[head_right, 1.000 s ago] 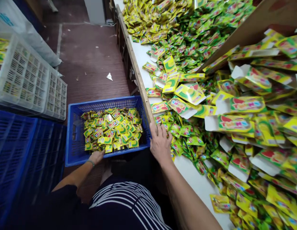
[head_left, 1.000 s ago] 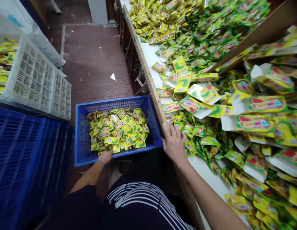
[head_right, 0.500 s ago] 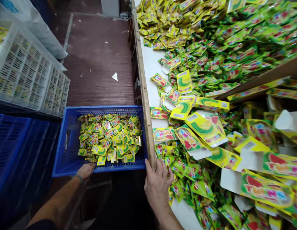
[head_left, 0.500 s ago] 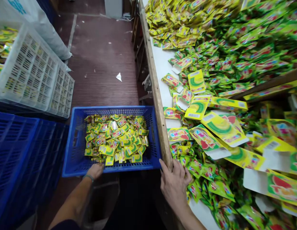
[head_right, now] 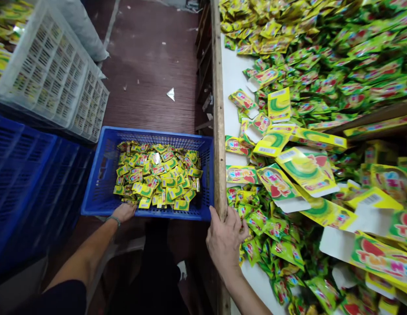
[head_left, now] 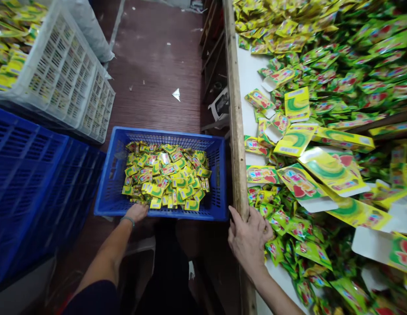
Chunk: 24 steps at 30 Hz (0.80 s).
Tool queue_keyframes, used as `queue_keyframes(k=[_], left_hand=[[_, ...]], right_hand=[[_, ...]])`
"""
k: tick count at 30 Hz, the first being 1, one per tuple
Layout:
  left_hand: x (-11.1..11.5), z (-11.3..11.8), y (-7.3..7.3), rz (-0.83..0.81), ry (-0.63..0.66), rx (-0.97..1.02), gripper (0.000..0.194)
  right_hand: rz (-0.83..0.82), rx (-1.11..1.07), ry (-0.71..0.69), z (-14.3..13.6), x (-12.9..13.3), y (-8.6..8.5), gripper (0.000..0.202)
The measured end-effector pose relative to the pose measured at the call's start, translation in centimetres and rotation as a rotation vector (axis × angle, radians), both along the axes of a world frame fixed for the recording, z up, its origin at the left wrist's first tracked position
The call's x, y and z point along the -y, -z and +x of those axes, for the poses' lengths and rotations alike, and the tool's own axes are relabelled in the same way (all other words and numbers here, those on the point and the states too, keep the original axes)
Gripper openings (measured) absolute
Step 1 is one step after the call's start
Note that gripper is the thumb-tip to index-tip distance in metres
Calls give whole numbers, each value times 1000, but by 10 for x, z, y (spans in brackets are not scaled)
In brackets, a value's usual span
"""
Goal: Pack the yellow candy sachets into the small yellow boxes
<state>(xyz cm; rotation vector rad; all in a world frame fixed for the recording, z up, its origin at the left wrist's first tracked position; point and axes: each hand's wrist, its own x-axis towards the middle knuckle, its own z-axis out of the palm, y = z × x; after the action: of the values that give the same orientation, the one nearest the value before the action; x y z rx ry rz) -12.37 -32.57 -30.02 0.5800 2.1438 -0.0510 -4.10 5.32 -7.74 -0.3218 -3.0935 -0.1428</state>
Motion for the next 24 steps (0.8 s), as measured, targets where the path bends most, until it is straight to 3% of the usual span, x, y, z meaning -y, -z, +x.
queue_keyframes(k=[18, 24], left_hand=[[3, 2, 2, 63, 8, 77, 34], [0, 4, -11, 165, 43, 128, 34]], right_hand=[[56, -11, 15, 0, 1, 3, 31], [50, -42, 18, -7, 3, 3, 26]])
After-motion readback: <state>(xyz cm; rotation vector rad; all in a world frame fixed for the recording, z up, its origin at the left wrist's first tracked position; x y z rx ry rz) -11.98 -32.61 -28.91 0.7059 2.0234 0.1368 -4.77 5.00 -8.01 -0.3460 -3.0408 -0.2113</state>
